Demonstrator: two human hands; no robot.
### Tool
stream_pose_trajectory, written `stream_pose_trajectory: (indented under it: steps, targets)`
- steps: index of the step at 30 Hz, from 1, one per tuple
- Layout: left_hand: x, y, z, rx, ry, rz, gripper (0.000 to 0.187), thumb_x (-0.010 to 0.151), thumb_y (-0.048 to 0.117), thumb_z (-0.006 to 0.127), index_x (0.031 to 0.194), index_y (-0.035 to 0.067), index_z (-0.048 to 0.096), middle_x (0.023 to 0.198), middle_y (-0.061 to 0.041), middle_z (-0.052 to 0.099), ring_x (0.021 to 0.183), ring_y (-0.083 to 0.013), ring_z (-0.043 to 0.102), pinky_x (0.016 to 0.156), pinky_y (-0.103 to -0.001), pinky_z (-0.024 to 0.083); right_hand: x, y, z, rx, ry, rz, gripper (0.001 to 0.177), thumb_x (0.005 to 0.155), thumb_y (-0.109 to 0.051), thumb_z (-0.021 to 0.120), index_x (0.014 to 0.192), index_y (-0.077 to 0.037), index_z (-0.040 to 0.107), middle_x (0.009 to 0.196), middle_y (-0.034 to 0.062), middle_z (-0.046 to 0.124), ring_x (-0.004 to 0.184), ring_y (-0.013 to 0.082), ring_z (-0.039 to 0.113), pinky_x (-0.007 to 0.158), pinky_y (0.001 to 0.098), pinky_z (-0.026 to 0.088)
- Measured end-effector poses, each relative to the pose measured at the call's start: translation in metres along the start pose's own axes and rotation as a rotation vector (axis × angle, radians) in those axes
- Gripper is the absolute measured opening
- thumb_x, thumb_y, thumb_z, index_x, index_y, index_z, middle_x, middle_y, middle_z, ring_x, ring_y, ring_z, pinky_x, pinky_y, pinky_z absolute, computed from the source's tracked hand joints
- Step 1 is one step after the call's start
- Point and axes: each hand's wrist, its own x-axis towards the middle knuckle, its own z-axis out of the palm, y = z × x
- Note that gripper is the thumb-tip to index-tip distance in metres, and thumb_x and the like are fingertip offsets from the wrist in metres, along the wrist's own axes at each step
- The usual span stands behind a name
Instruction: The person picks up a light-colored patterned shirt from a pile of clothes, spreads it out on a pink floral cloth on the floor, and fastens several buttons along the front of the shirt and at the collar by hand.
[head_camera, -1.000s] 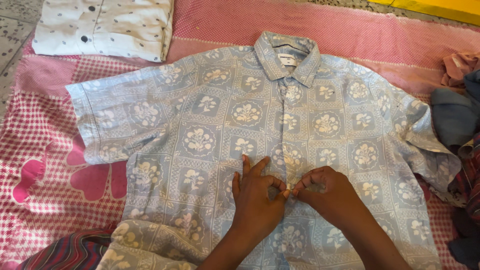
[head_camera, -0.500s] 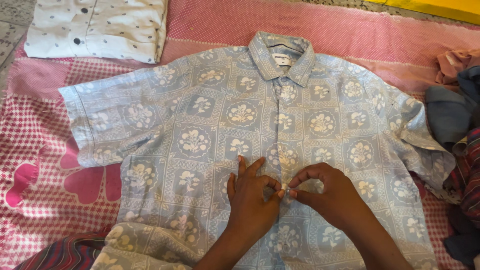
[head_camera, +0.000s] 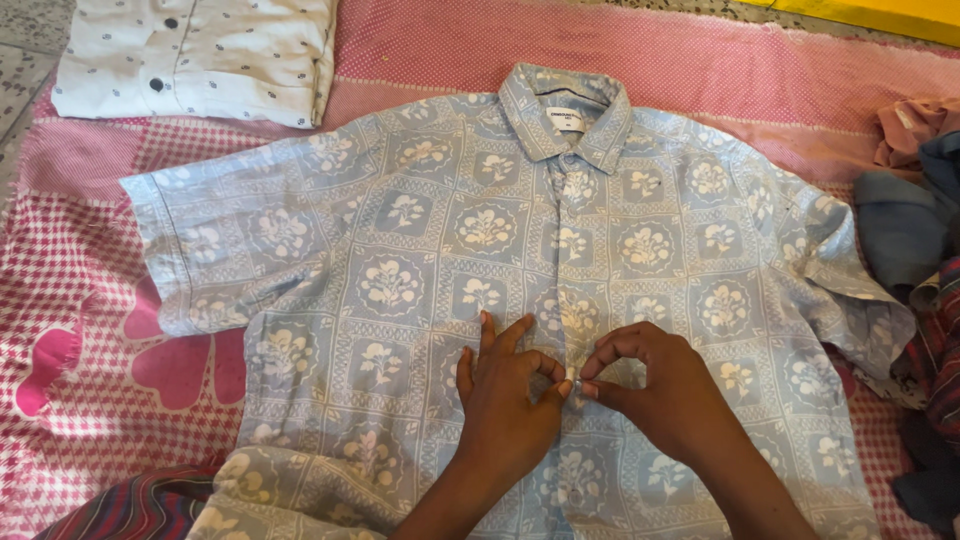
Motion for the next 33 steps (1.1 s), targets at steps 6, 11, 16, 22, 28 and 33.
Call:
stream_pose_trajectory:
  steps: [6,11,16,22,28,33]
  targets:
    - [0.0,-0.003,0.001,-0.008,0.025,0.038,0.01,0.084,0.017,0.074,0.093,0.015,0.073,0.16,-0.011,0.038,0.159,-0.0349,-0.002,0.12,-0.06,-0.009,0.001,0.001,0.004,0.049,-0.005,0.018,0.025,0.07,-0.023,0.093,0.086,-0.012,0.078,0.111,-0.0002,0.072,0.114,0.0192,0.068,0.098,0.0422,0.052]
    - [0.001,-0.001,-0.003,-0.009,-0.031,0.004,0.007,0.085,0.017,0.073,0.092,0.015,0.073,0.165,-0.01,0.036,0.158,-0.0332,-0.005,0.12,-0.059,-0.011,0.004,0.004,0.006,0.05,-0.013,0.023,0.027,0.07,-0.023,0.094,0.086,-0.011,0.076,0.108,0.0026,0.073,0.111,0.0211,0.07,0.101,0.0414,0.051]
    - [-0.001,-0.003,-0.001,0.002,-0.001,0.027,0.009,0.084,0.018,0.074,0.092,0.015,0.072,0.165,-0.01,0.038,0.159,-0.0325,-0.002,0.12,-0.058,-0.009,0.006,0.008,0.012,0.046,-0.019,0.013,0.028,0.068,-0.023,0.094,0.085,-0.012,0.074,0.108,0.0031,0.072,0.109,0.022,0.068,0.097,0.042,0.054]
    - [-0.002,-0.008,-0.001,0.312,-0.02,0.126,0.008,0.085,0.016,0.073,0.086,0.009,0.07,0.164,-0.017,0.027,0.158,-0.0359,0.002,0.12,-0.063,-0.005,0.007,0.008,0.027,-0.251,0.063,-0.042,0.05,0.065,-0.03,0.096,0.107,-0.029,0.07,0.125,-0.0021,0.059,0.123,0.0282,0.047,0.106,0.0429,0.039]
    - [-0.006,-0.02,-0.006,0.357,-0.122,0.146,0.018,0.085,0.028,0.077,0.081,0.011,0.069,0.169,-0.011,0.02,0.16,-0.0305,0.007,0.123,-0.061,-0.001,0.0,0.017,0.027,-0.307,-0.022,-0.012,0.058,0.069,-0.041,0.092,0.116,-0.036,0.059,0.13,-0.0085,0.048,0.134,0.0252,0.037,0.11,0.0509,0.031]
    - [-0.011,-0.018,-0.018,0.405,-0.263,0.092,0.015,0.087,0.031,0.075,0.092,0.019,0.067,0.174,-0.007,0.006,0.161,-0.0292,-0.001,0.123,-0.063,-0.004,0.001,0.008,0.025,-0.386,-0.105,-0.003,0.051,0.077,-0.045,0.086,0.115,-0.036,0.053,0.133,-0.0076,0.045,0.137,0.0243,0.036,0.109,0.0515,0.035]
